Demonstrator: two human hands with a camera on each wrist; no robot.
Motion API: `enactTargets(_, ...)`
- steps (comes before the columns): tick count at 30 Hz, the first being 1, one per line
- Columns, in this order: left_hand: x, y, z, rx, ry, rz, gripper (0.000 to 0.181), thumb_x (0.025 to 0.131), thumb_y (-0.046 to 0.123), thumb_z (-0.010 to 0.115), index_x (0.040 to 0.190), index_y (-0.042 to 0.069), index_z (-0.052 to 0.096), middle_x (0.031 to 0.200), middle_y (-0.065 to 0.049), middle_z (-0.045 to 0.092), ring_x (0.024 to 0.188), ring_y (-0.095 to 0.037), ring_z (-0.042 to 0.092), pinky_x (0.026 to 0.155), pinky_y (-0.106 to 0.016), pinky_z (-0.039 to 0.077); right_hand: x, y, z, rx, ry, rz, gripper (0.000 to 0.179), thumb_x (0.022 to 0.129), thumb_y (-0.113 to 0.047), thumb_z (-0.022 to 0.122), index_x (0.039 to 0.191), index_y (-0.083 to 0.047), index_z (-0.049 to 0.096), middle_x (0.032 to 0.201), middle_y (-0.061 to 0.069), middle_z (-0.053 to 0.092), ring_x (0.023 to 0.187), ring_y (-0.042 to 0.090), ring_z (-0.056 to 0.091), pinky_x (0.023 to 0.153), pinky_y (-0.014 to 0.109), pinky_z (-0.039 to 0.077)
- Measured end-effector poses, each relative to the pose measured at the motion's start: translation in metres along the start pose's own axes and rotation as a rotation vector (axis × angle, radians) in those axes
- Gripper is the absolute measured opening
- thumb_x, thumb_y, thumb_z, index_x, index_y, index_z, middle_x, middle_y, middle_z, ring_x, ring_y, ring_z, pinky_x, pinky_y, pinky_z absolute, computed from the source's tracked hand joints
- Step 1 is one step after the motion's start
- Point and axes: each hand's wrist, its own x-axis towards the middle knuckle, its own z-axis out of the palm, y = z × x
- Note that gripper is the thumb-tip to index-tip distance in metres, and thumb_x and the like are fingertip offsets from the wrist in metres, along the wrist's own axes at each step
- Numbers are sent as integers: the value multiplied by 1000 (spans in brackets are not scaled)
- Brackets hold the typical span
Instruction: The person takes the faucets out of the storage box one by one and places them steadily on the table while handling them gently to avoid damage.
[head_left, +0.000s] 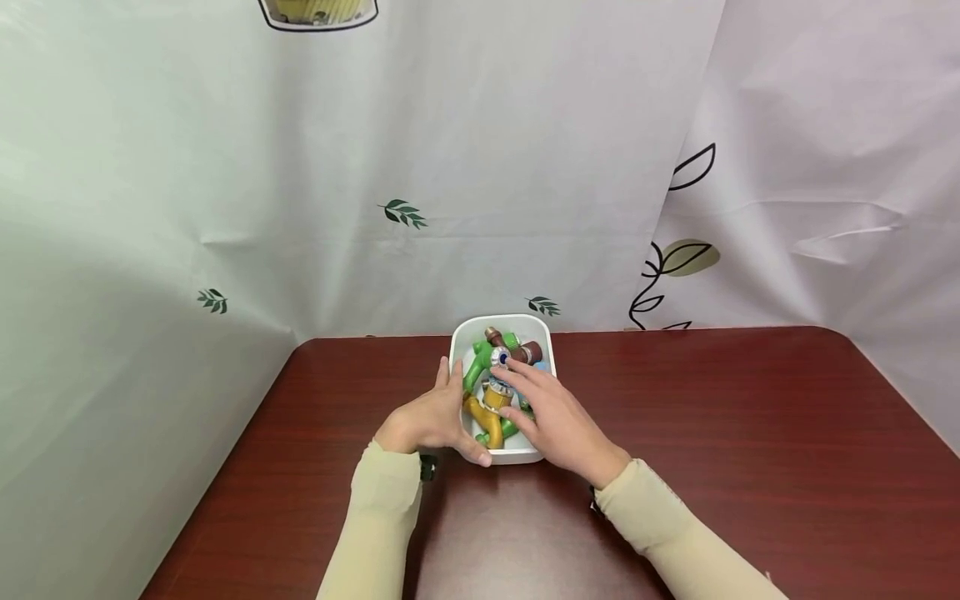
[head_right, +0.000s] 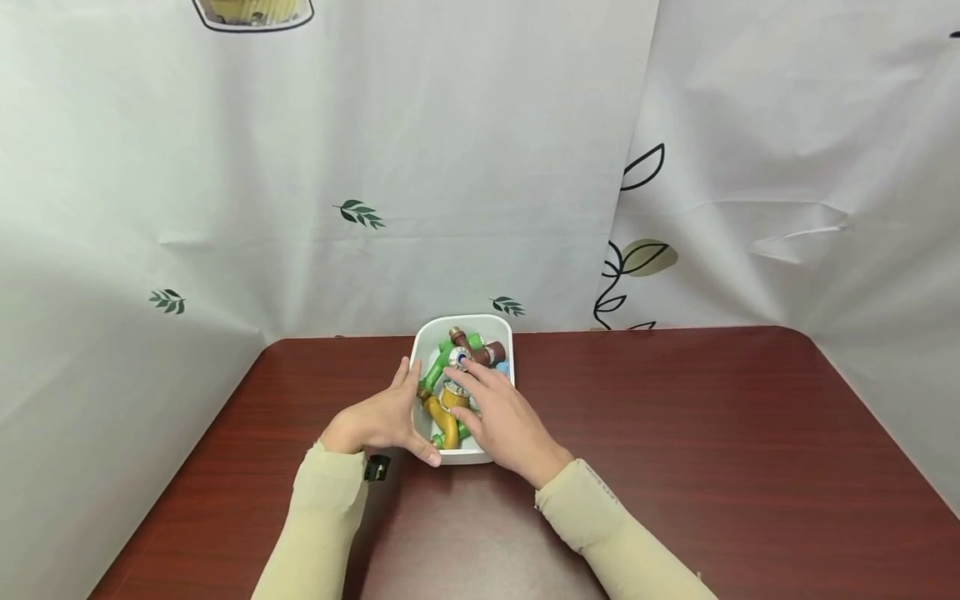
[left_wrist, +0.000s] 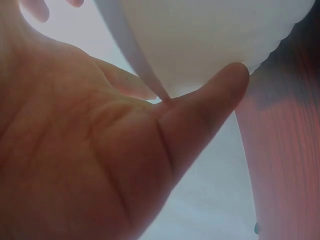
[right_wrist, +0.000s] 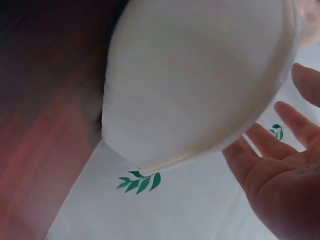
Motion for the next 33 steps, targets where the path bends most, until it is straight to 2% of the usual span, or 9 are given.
enactTargets(6,-2,1,-3,1,3,4,149,58,42,99,160,-1,-3,162,-30,-14,145,-44,30,110,-49,39,-1,4,8,-20,-53,-66,52,95,-18,72,144,-12,56,151,15,47,133,34,49,104,50,44)
enactTargets(11,-3,2,-4,-2,3,3,150,58,42,98,160,0,-3,162,-29,-16,145,-44,29,110,-50,38,-2,6,14,-27,-96,-90,53,95,-18,72,145,-11,55,152,17,45,135,35,46,105,49,43)
enactTargets(18,-1,1,-1,0,-1,4,150,58,43,98,160,1,-3,162,-29,-17,145,-44,28,110,-50,38,-6,8,18,-72,-119,-71,56,97,-20,68,149,-10,50,157,19,38,136,36,44,103,50,45)
enactTargets(23,0,2,0,-4,-5,6,149,58,41,99,160,-1,-3,161,-29,-17,145,-44,28,111,-50,37,-8,8,18,-96,-138,-54,52,100,-20,64,149,-11,50,155,19,40,134,36,48,101,51,46)
enactTargets(25,0,3,-1,-4,-6,1,149,59,41,99,160,0,-3,161,-29,-17,145,-44,28,111,-50,37,-8,8,18,-101,-135,-59,51,100,-19,63,149,-10,50,152,20,43,131,36,51,100,51,47)
enactTargets(29,-1,4,-2,-2,-9,-10,149,60,41,98,160,0,-4,161,-28,-18,144,-44,30,110,-50,38,-7,7,20,-94,-109,-65,51,99,-16,64,148,-10,51,142,18,50,115,30,59,89,45,52)
enactTargets(33,-2,4,-2,6,-10,-16,149,60,42,98,159,0,-5,161,-29,-18,143,-44,33,109,-50,39,-7,6,20,-83,-96,-49,49,99,-15,66,146,-11,53,132,13,52,99,22,57,77,36,52)
